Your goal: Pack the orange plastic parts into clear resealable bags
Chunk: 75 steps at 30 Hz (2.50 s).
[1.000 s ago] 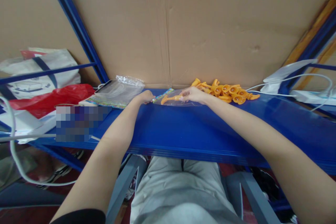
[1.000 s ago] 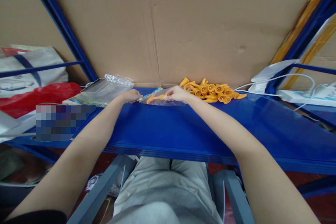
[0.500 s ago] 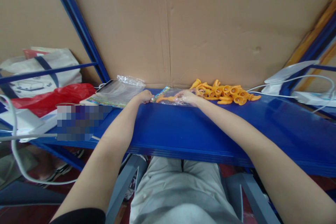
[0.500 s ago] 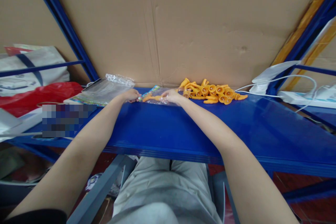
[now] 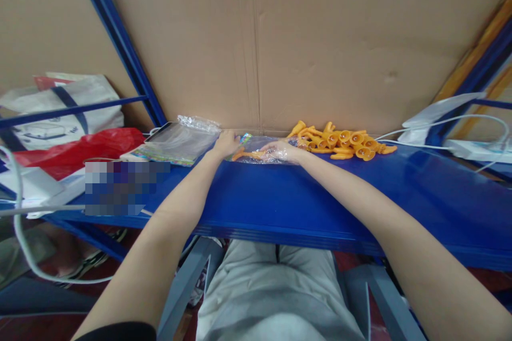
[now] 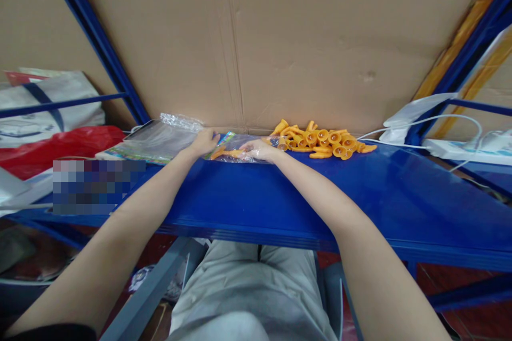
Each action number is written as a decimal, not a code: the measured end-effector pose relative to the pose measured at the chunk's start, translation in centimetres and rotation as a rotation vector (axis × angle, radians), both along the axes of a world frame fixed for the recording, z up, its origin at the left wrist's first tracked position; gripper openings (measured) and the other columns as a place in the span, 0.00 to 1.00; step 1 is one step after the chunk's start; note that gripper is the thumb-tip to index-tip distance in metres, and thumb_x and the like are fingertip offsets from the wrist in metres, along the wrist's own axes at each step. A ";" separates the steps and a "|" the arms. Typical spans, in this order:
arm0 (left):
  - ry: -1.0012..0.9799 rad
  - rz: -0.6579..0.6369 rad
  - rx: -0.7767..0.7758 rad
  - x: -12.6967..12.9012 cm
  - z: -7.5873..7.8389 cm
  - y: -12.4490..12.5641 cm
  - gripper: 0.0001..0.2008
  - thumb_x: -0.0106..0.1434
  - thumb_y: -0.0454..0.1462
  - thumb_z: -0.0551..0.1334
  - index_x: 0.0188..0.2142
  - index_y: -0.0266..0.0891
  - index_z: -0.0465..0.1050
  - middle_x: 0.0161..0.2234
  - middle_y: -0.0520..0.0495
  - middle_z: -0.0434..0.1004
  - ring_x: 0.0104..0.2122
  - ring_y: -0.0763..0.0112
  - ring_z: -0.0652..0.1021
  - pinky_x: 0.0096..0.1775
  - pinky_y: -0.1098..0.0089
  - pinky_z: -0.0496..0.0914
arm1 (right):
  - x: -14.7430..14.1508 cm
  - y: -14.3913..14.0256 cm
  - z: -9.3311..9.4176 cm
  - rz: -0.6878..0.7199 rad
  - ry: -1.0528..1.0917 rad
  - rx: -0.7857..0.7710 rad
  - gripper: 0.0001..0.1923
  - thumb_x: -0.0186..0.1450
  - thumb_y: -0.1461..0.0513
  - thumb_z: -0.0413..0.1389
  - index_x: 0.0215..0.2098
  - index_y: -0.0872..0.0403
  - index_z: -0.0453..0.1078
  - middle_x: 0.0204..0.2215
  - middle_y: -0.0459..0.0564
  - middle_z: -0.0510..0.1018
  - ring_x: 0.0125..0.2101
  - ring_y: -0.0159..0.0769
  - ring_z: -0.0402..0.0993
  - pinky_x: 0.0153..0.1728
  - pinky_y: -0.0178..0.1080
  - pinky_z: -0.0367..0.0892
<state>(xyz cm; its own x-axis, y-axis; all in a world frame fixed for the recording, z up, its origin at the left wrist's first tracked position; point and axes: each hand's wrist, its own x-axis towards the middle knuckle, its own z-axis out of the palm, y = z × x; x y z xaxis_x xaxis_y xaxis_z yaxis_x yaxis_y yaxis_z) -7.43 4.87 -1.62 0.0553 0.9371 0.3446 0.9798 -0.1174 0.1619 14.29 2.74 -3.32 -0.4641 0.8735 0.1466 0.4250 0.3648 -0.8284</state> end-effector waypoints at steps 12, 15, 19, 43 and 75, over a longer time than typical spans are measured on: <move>-0.098 -0.214 -0.133 2.3 -2.4 0.5 0.30 0.73 0.47 0.38 0.69 0.37 0.54 0.72 0.39 0.47 0.71 0.60 0.47 0.66 0.55 0.51 | -1.7 -0.4 -0.5 0.041 0.098 -0.068 0.13 0.57 0.73 0.62 0.38 0.56 0.80 0.39 0.50 0.83 0.40 0.34 0.78 0.47 0.37 0.72; -0.094 -0.185 -0.176 2.5 -2.5 0.3 0.31 0.73 0.48 0.36 0.70 0.39 0.52 0.73 0.41 0.43 0.72 0.60 0.44 0.67 0.54 0.50 | -1.3 -0.4 -0.1 0.008 0.076 -0.042 0.12 0.57 0.73 0.61 0.38 0.56 0.80 0.40 0.51 0.83 0.40 0.34 0.78 0.46 0.36 0.72; -0.096 -0.151 -0.218 2.9 -2.3 0.1 0.32 0.73 0.47 0.35 0.71 0.38 0.49 0.73 0.43 0.39 0.72 0.62 0.42 0.67 0.55 0.47 | 0.8 -0.5 1.3 -0.082 0.020 0.003 0.07 0.60 0.70 0.62 0.36 0.57 0.80 0.36 0.53 0.83 0.35 0.33 0.78 0.39 0.35 0.73; -0.025 -0.005 -0.239 0.2 -1.7 0.3 0.32 0.73 0.47 0.35 0.71 0.39 0.50 0.72 0.45 0.44 0.71 0.62 0.45 0.67 0.57 0.48 | 4.6 5.4 3.4 -0.308 -1.125 0.638 0.20 0.66 0.72 0.48 0.50 0.58 0.76 0.53 0.62 0.76 0.58 0.49 0.65 0.57 0.51 0.56; -0.043 -0.056 -0.279 1.1 -1.4 -0.2 0.34 0.72 0.47 0.33 0.72 0.35 0.46 0.73 0.45 0.41 0.72 0.59 0.42 0.68 0.53 0.43 | 9.8 -2.7 10.3 -0.219 -1.088 0.823 0.17 0.67 0.52 0.55 0.46 0.53 0.76 0.42 0.53 0.82 0.45 0.46 0.76 0.48 0.48 0.61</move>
